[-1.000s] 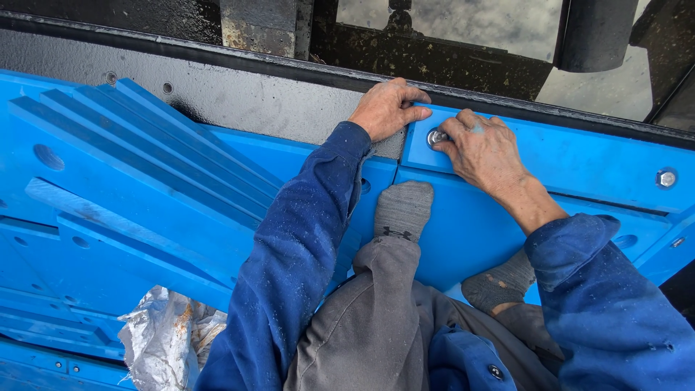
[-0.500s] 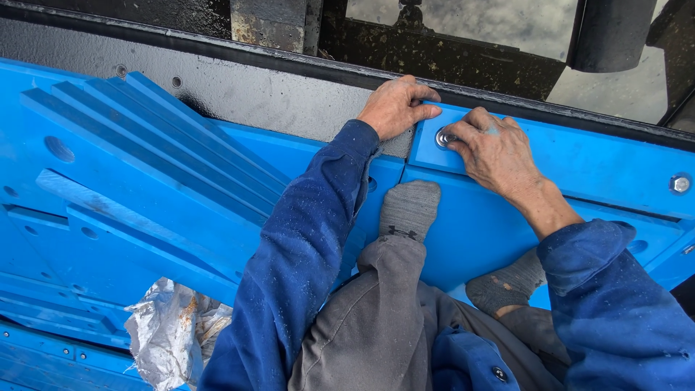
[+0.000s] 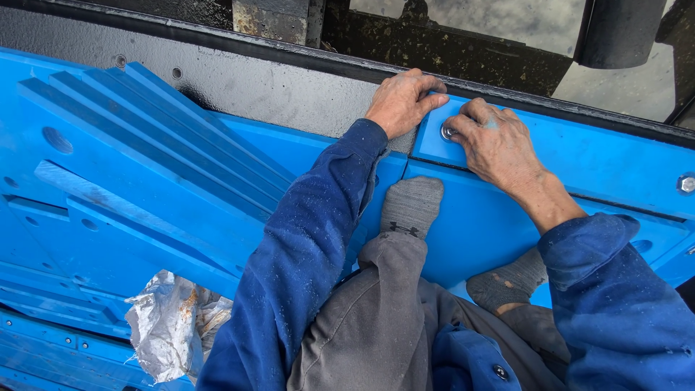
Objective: Installing blue plastic fender panels onto a metal structure using bolts and washers.
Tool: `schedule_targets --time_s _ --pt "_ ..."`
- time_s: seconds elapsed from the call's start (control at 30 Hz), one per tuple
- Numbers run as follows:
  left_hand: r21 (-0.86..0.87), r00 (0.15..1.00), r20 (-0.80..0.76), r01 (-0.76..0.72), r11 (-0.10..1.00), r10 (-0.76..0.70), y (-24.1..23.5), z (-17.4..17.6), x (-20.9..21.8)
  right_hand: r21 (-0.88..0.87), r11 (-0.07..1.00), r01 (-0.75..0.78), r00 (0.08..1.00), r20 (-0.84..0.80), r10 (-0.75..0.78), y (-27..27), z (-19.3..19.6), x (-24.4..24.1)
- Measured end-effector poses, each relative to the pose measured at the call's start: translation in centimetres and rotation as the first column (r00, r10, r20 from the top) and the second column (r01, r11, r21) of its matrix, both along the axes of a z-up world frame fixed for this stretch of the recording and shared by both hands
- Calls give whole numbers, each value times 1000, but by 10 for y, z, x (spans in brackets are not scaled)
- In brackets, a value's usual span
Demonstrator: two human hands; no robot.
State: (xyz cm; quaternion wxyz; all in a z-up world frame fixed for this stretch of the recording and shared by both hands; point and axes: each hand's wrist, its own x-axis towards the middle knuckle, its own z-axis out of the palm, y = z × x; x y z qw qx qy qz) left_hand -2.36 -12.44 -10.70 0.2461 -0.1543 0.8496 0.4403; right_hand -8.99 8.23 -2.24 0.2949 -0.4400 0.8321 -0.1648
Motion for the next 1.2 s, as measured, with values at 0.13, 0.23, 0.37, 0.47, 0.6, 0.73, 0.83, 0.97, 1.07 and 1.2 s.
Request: schedule_targets --time_s 0.13,0.23,0.37,0.47,0.6,0.73,0.83,0.97,1.07,1.2 --pt "25 999 -17 41 999 -40 -2 -4 1 -9 999 34 999 -26 -35 -2 -1 6" --pt "18 1000 -6 27 999 -27 -3 2 -4 66 996 60 995 -85 -55 -2 -3 14" --pt "26 1000 -29 -3 1000 4 -1 2 -1 73 995 65 989 -140 -54 0 1 17" --pt "9 1000 4 4 1000 -4 -2 3 -1 -22 998 56 991 -118 -59 -2 8 10" --pt "34 1000 -14 -17 999 17 -3 1 -3 -18 1000 4 999 -54 -5 -3 10 3" --pt "40 999 -15 -48 998 48 0 0 -2 -4 1000 -23 991 -130 22 1 1 12" --pt "57 1000 19 -19 998 18 0 0 -2 8 1000 18 984 -175 -16 1 -10 20" --pt "39 999 -1 -38 999 38 -3 9 -1 57 993 99 978 -189 -87 -9 0 28" --pt "61 995 -104 -2 998 9 -10 24 6 22 984 180 965 -197 -172 -14 13 32" --pt "58 996 -89 25 998 -20 -14 10 -12 -77 974 215 965 -139 -224 -8 3 27"
